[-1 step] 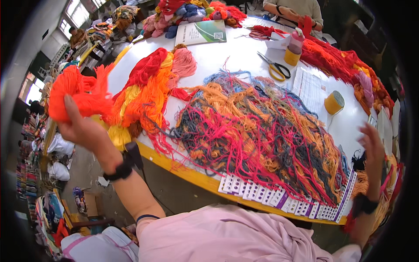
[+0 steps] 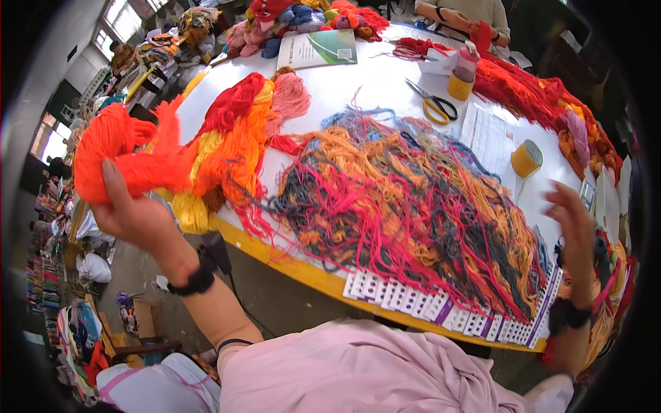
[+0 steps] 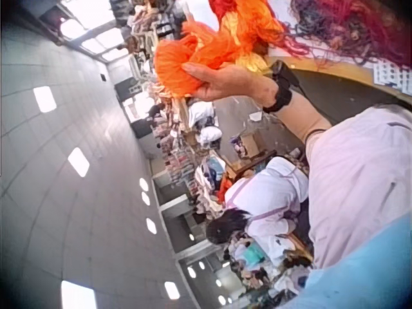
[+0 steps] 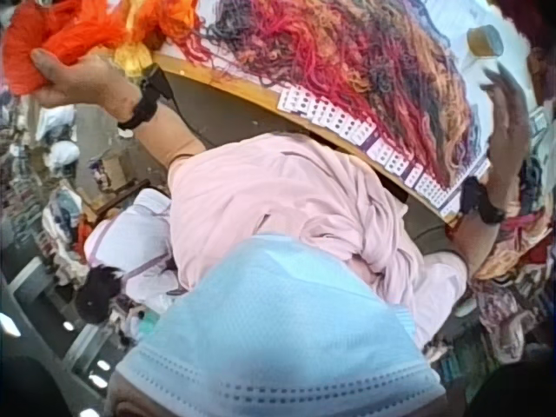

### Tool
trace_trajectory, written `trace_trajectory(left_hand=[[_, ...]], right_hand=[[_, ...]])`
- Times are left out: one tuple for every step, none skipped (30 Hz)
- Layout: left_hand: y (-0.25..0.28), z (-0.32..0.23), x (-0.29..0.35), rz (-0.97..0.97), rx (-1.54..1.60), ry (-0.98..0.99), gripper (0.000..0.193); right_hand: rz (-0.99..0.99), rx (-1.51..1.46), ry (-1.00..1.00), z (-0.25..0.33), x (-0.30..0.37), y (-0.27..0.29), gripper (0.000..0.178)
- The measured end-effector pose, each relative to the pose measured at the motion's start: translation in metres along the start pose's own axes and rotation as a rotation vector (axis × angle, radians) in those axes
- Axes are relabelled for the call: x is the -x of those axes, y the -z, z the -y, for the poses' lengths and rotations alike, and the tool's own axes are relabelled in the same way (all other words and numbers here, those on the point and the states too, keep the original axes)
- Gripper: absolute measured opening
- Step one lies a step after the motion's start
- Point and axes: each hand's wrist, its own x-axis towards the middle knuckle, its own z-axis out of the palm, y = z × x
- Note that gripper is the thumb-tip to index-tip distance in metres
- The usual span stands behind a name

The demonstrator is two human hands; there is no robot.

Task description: The person sorts bundles of pink and orange thread by hand, pulling individual strands from a pile and threading them through holes in a paper card. They occasionally move aside other bundles of thread on the table to reach the work and handle the thread and cards one at a time.

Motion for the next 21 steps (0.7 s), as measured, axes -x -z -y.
trace_trajectory(left_hand=[[0.014, -0.024, 0.014, 0.079, -0.020, 0.026, 0.029], [0.028, -0.044, 0.029, 0.155, -0.027, 0.072, 0.029], [0.040, -0.061, 0.053, 0.278, -0.164, 0.096, 0.029], [0.047, -0.077, 0.076, 0.402, -0.302, 0.119, 0.029], [0.040, -0.097, 0.094, 0.650, -0.383, -0.005, 0.029], [0.036, -0.116, 0.112, 0.899, -0.469, -0.130, 0.028], [0.030, -0.128, 0.131, 1.003, -0.418, -0.180, 0.028], [0.031, -0.139, 0.146, 1.100, -0.391, -0.233, 0.029], [0.037, -0.145, 0.158, 1.104, -0.403, -0.220, 0.029], [0.044, -0.151, 0.171, 1.200, -0.432, -0.256, 0.028], [0.049, -0.157, 0.178, 1.295, -0.454, -0.298, 0.028], [0.050, -0.169, 0.182, 1.307, -0.469, -0.249, 0.029], [0.055, -0.177, 0.186, 1.308, -0.476, -0.244, 0.029], [0.061, -0.182, 0.191, 1.232, -0.393, -0.062, 0.029], [0.067, -0.187, 0.199, 1.145, -0.306, 0.115, 0.029], [0.076, -0.182, 0.218, 0.839, -0.314, 0.432, 0.030], [0.075, -0.189, 0.221, 0.840, -0.321, 0.437, 0.030], [0.071, -0.192, 0.222, 0.746, -0.126, 0.819, 0.030], [0.067, -0.194, 0.223, 0.625, 0.080, 1.189, 0.030], [0.065, -0.196, 0.227, 0.633, 0.078, 1.198, 0.030], [0.062, -0.197, 0.230, 0.639, 0.010, 1.139, 0.030]], right_hand=[[0.132, -0.181, 0.151, 0.030, -0.016, -0.037, 0.031], [0.327, -0.350, 0.182, 0.062, -0.025, -0.064, 0.030], [0.490, -0.526, 0.264, 0.081, -0.030, -0.093, 0.031], [0.662, -0.628, 0.258, 0.101, -0.034, -0.114, 0.034], [0.752, -0.982, 0.190, 0.114, -0.030, -0.142, 0.039], [0.896, -1.177, 0.021, 0.126, -0.026, -0.166, 0.044], [1.025, -1.363, -0.149, 0.133, -0.021, -0.180, 0.049], [1.060, -1.436, -0.198, 0.135, -0.013, -0.190, 0.046], [1.084, -1.512, -0.248, 0.133, -0.005, -0.198, 0.044], [1.086, -1.501, -0.270, 0.128, 0.007, -0.203, 0.035], [1.092, -1.504, -0.276, 0.122, 0.015, -0.206, 0.035], [1.014, -1.470, -0.256, 0.115, 0.024, -0.208, 0.030], [0.934, -1.434, -0.237, 0.108, 0.033, -0.211, 0.025], [0.871, -1.415, -0.225, 0.103, 0.041, -0.215, 0.024], [0.880, -1.416, -0.223, 0.100, 0.047, -0.215, 0.024], [0.778, -1.200, -0.022, 0.097, 0.052, -0.214, 0.029], [0.671, -0.981, 0.162, 0.097, 0.060, -0.211, 0.033], [0.469, -0.758, 0.355, 0.097, 0.069, -0.206, 0.037], [0.469, -0.762, 0.348, 0.098, 0.079, -0.201, 0.037], [0.367, -0.638, 0.458, 0.100, 0.091, -0.197, 0.037], [0.263, -0.510, 0.563, 0.101, 0.101, -0.192, 0.037]])
